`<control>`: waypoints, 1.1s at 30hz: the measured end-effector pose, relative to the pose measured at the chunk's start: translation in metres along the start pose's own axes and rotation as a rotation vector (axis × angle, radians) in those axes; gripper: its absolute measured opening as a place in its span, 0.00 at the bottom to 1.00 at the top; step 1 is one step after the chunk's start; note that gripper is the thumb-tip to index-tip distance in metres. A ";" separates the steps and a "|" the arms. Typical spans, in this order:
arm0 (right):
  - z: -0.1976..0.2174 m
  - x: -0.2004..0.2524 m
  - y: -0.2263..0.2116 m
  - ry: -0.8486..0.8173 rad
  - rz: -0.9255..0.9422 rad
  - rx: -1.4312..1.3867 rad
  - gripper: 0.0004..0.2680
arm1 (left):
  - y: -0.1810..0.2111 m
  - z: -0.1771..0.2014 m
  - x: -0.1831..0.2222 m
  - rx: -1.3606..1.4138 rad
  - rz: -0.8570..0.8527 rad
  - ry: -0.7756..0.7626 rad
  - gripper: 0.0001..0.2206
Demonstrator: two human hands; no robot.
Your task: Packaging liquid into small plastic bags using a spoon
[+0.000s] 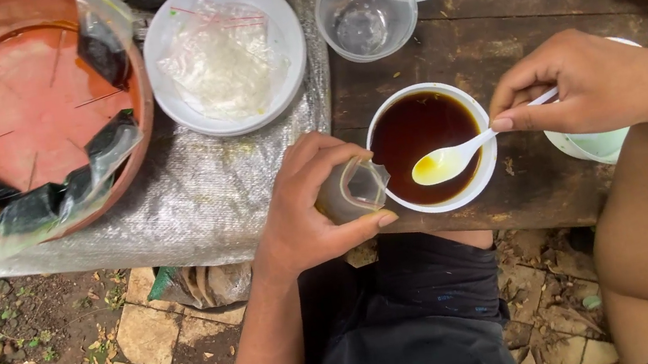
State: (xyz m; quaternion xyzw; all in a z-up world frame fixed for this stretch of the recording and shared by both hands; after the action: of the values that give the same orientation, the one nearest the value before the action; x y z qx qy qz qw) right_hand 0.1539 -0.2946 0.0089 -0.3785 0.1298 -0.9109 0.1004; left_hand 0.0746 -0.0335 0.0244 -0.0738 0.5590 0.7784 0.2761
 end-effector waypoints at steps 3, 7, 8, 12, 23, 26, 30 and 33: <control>-0.003 -0.002 -0.001 -0.015 0.048 -0.022 0.09 | 0.000 0.000 0.001 -0.017 -0.026 0.005 0.24; -0.004 -0.006 -0.001 -0.013 0.008 -0.006 0.08 | -0.003 0.000 0.002 -0.019 -0.043 0.008 0.25; -0.005 -0.007 0.000 -0.018 0.007 -0.007 0.08 | -0.004 0.000 0.002 -0.017 -0.038 0.009 0.25; -0.006 -0.010 0.002 0.003 0.006 0.046 0.07 | -0.005 0.000 0.003 -0.006 -0.045 0.008 0.27; -0.006 -0.012 0.003 0.024 0.031 0.027 0.07 | -0.005 0.000 0.003 -0.006 -0.054 -0.001 0.27; -0.005 -0.011 0.002 0.027 0.018 0.007 0.06 | -0.004 0.000 0.002 -0.015 -0.045 -0.006 0.27; -0.004 -0.010 -0.002 0.031 0.003 -0.001 0.07 | -0.004 0.001 0.002 -0.017 -0.046 -0.004 0.27; -0.004 -0.010 -0.001 0.034 -0.001 0.004 0.07 | -0.004 0.000 0.001 -0.012 -0.053 -0.002 0.27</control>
State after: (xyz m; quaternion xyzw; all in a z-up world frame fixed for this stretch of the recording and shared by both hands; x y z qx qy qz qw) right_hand 0.1582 -0.2902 -0.0003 -0.3629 0.1296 -0.9175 0.0982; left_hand 0.0761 -0.0318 0.0207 -0.0895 0.5517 0.7743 0.2968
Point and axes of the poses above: each hand's wrist, its own x-axis away from the middle knuckle, its own z-axis out of the back of the hand, y = z × x, the point moved 8 cm from there along -x, towards the middle knuckle, and after that the axes turned 3 degrees about -z, right-handed, at the moved point
